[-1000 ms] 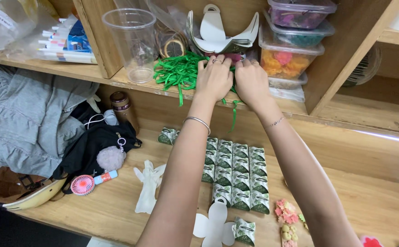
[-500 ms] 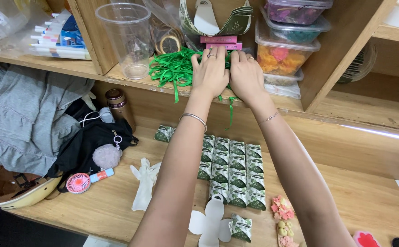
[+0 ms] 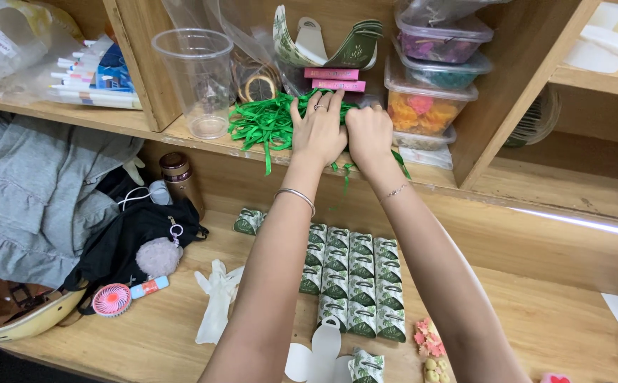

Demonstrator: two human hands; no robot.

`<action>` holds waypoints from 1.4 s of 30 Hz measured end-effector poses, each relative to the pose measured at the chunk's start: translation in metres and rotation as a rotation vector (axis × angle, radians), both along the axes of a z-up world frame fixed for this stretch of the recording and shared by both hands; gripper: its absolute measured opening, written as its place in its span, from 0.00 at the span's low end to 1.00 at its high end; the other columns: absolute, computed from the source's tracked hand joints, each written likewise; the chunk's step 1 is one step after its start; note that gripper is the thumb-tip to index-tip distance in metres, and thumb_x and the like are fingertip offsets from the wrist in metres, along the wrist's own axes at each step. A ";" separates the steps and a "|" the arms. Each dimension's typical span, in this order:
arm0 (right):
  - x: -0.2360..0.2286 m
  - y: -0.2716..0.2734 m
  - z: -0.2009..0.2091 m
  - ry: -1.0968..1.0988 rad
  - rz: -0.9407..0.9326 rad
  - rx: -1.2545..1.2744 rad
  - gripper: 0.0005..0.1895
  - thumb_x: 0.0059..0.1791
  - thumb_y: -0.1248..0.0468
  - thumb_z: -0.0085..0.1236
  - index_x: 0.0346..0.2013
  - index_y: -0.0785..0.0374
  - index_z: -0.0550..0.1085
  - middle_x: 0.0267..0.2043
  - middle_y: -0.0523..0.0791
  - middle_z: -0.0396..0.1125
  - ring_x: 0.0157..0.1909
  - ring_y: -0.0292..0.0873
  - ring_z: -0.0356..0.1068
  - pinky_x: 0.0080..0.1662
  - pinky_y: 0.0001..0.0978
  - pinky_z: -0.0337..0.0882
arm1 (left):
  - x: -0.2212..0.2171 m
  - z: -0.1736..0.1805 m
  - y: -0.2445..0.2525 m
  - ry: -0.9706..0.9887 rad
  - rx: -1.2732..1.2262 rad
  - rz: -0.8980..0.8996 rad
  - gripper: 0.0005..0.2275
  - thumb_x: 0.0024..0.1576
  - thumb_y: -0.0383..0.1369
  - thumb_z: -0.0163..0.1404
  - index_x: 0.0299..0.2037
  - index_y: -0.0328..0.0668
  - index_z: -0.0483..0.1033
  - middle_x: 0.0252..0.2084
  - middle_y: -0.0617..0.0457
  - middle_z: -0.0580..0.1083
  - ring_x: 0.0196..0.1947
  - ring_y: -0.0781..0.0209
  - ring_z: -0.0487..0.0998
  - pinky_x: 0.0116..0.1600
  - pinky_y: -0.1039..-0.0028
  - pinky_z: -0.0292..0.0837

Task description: Packaging small decorative items and instructional papers into small paper boxes.

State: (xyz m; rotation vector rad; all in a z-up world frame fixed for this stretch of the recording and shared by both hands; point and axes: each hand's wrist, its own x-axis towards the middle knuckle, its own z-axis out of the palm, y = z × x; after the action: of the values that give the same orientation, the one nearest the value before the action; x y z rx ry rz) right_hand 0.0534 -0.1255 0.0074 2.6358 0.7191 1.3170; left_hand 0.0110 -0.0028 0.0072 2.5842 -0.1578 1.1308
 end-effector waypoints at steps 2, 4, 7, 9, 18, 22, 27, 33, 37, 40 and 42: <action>0.005 -0.003 -0.005 -0.056 0.062 0.126 0.05 0.39 0.71 0.61 0.29 0.66 0.77 0.30 0.56 0.74 0.44 0.59 0.74 0.40 0.47 0.75 | -0.005 0.003 0.000 0.043 -0.002 -0.007 0.30 0.52 0.34 0.51 0.68 0.48 0.60 0.66 0.50 0.67 0.70 0.52 0.59 0.72 0.40 0.38; -0.014 -0.005 0.002 -0.056 0.122 0.198 0.03 0.40 0.73 0.61 0.28 0.66 0.76 0.31 0.55 0.73 0.44 0.59 0.73 0.41 0.48 0.75 | -0.005 0.001 -0.001 0.051 0.001 -0.011 0.31 0.51 0.34 0.51 0.68 0.48 0.60 0.66 0.50 0.67 0.70 0.51 0.59 0.72 0.41 0.38; -0.035 -0.008 0.011 -0.042 0.270 0.355 0.03 0.40 0.73 0.62 0.27 0.66 0.76 0.31 0.53 0.72 0.42 0.58 0.72 0.41 0.50 0.73 | -0.001 -0.002 0.000 0.048 0.001 -0.007 0.31 0.51 0.35 0.52 0.68 0.48 0.60 0.65 0.50 0.68 0.70 0.52 0.60 0.72 0.41 0.39; -0.048 -0.009 0.016 -0.024 0.358 0.444 0.03 0.41 0.72 0.63 0.27 0.65 0.76 0.30 0.53 0.72 0.40 0.57 0.71 0.41 0.50 0.72 | 0.000 -0.002 0.000 0.041 0.000 0.001 0.31 0.52 0.35 0.52 0.69 0.48 0.60 0.65 0.50 0.68 0.70 0.52 0.61 0.72 0.41 0.40; -0.084 -0.034 0.008 -0.226 0.452 0.472 0.05 0.48 0.68 0.67 0.33 0.66 0.78 0.34 0.52 0.73 0.37 0.55 0.73 0.40 0.47 0.72 | -0.002 -0.003 0.001 0.090 -0.001 0.008 0.30 0.51 0.35 0.54 0.67 0.52 0.62 0.61 0.50 0.71 0.66 0.53 0.66 0.72 0.42 0.42; -0.084 -0.055 0.011 -0.142 0.537 0.437 0.03 0.52 0.71 0.62 0.39 0.65 0.76 0.38 0.52 0.74 0.38 0.54 0.75 0.39 0.43 0.73 | 0.002 -0.008 0.000 0.042 0.021 -0.003 0.29 0.53 0.35 0.54 0.67 0.55 0.61 0.59 0.48 0.72 0.64 0.51 0.68 0.72 0.41 0.44; -0.093 -0.056 0.017 -0.108 0.498 0.395 0.05 0.52 0.75 0.59 0.41 0.66 0.73 0.38 0.50 0.75 0.37 0.54 0.75 0.36 0.44 0.71 | -0.027 0.016 -0.004 0.012 0.024 -0.042 0.33 0.51 0.37 0.56 0.69 0.61 0.57 0.56 0.38 0.71 0.61 0.43 0.68 0.68 0.40 0.44; -0.116 -0.050 0.028 -0.315 0.558 0.479 0.09 0.49 0.78 0.60 0.42 0.66 0.74 0.52 0.51 0.73 0.50 0.53 0.74 0.48 0.42 0.75 | -0.009 -0.003 0.000 -0.040 0.051 -0.072 0.26 0.57 0.29 0.53 0.64 0.71 0.67 0.54 0.37 0.71 0.59 0.43 0.71 0.69 0.37 0.42; -0.109 -0.056 0.017 -0.388 0.551 0.441 0.09 0.47 0.76 0.64 0.39 0.64 0.75 0.47 0.49 0.66 0.53 0.55 0.67 0.51 0.44 0.70 | -0.002 -0.006 0.000 -0.050 0.050 -0.058 0.20 0.54 0.27 0.52 0.56 0.62 0.77 0.55 0.36 0.70 0.58 0.43 0.71 0.69 0.37 0.41; -0.104 -0.061 0.011 -0.337 0.528 0.622 0.06 0.52 0.76 0.63 0.41 0.66 0.75 0.44 0.50 0.66 0.48 0.51 0.67 0.48 0.41 0.70 | 0.003 -0.010 0.002 -0.067 0.056 -0.042 0.18 0.54 0.27 0.52 0.53 0.58 0.80 0.56 0.37 0.70 0.58 0.43 0.71 0.69 0.38 0.41; -0.106 -0.064 0.016 -0.334 0.526 0.740 0.05 0.55 0.76 0.61 0.41 0.67 0.74 0.44 0.50 0.67 0.46 0.49 0.68 0.47 0.39 0.70 | 0.008 -0.012 0.003 -0.074 0.054 -0.032 0.17 0.54 0.27 0.52 0.52 0.57 0.80 0.57 0.38 0.70 0.59 0.44 0.71 0.70 0.39 0.42</action>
State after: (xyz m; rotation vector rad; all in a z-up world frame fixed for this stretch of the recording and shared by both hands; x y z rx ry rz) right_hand -0.0521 -0.1898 0.0230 2.6646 1.0779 2.5145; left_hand 0.0186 0.0000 -0.0047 2.5774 -0.2491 1.2278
